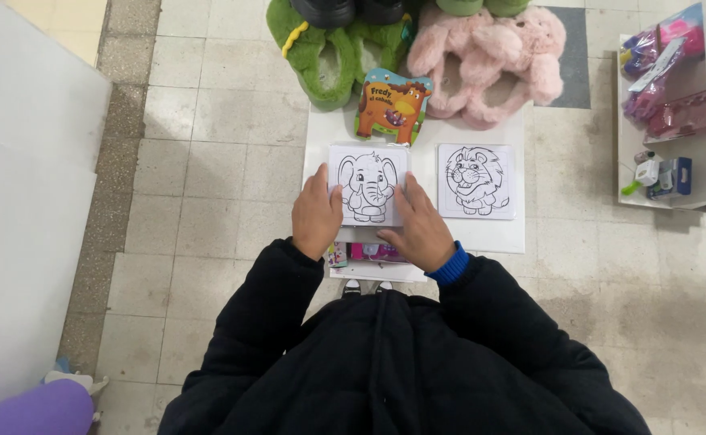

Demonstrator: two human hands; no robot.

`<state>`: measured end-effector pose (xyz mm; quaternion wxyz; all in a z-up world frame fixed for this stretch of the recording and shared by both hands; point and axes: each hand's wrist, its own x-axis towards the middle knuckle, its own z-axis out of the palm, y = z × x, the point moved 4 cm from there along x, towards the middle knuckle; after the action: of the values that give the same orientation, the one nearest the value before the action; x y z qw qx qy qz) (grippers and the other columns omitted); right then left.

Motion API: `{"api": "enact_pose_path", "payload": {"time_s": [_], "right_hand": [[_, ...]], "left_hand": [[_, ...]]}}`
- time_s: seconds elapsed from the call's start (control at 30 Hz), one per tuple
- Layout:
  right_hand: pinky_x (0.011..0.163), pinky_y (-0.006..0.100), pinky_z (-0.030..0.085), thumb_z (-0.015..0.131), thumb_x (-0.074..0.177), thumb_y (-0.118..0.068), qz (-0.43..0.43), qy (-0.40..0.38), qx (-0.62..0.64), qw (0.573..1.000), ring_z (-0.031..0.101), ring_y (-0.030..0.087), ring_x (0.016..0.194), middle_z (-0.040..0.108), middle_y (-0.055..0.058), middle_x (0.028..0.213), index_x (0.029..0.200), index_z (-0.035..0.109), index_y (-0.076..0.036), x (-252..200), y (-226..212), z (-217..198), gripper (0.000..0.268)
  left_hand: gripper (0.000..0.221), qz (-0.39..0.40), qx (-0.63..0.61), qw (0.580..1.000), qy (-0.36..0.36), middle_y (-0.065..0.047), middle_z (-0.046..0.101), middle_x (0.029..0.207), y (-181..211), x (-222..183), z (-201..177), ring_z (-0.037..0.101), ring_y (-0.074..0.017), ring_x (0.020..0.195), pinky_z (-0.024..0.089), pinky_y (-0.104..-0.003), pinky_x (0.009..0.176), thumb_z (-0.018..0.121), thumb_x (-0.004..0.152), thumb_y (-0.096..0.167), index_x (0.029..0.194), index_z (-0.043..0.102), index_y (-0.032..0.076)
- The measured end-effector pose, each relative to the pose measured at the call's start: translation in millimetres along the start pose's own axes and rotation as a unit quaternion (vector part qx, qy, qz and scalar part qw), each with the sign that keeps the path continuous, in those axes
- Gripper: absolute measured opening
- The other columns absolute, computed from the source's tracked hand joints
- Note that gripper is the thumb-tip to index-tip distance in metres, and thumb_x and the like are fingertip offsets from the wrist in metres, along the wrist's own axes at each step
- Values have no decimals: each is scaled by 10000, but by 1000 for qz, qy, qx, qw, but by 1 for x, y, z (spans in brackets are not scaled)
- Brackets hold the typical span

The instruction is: The person assembles a paper puzzle featuring a cartoon dinosaur by fitting the pieces together on a table. After completing the puzzle, the person flips the paper over and then browses through a stack of other animal-themed coloring or puzzle sheets.

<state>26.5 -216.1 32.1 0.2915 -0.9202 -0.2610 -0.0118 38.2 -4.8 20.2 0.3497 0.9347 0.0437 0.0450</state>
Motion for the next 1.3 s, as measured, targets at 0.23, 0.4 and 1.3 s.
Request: {"api": "enact_pose_path", "payload": {"time_s": [0.23,0.4,1.3], "right_hand": [[1148,465,407,791,882,-273,12,19,-54,998,433,479,1402,311,351,1575,1443,432,134,2,7,5,780],[1150,582,295,670,950,-422,55,7,-114,992,308,465,1473,262,290,1625,1520,386,18,-11,28,-2,774],[733,367,578,818,834,-288,302,217,-2,928,651,293,934,619,226,1144,1382,503,117,-99,153,-41,751]], "left_hand": [[595,157,99,981,50,-306,465,1446,8,-10,19,470,-433,1335,447,-473,1084,696,945,215,1428,511,-78],[497,147,200,968,48,-247,491,1442,42,-9,-10,422,-454,1370,376,-524,1085,701,891,264,1281,598,-26],[849,175,-301,900,-261,-379,82,1666,92,-60,126,69,-444,1590,120,-440,1271,483,1062,374,1561,66,-172]]}}
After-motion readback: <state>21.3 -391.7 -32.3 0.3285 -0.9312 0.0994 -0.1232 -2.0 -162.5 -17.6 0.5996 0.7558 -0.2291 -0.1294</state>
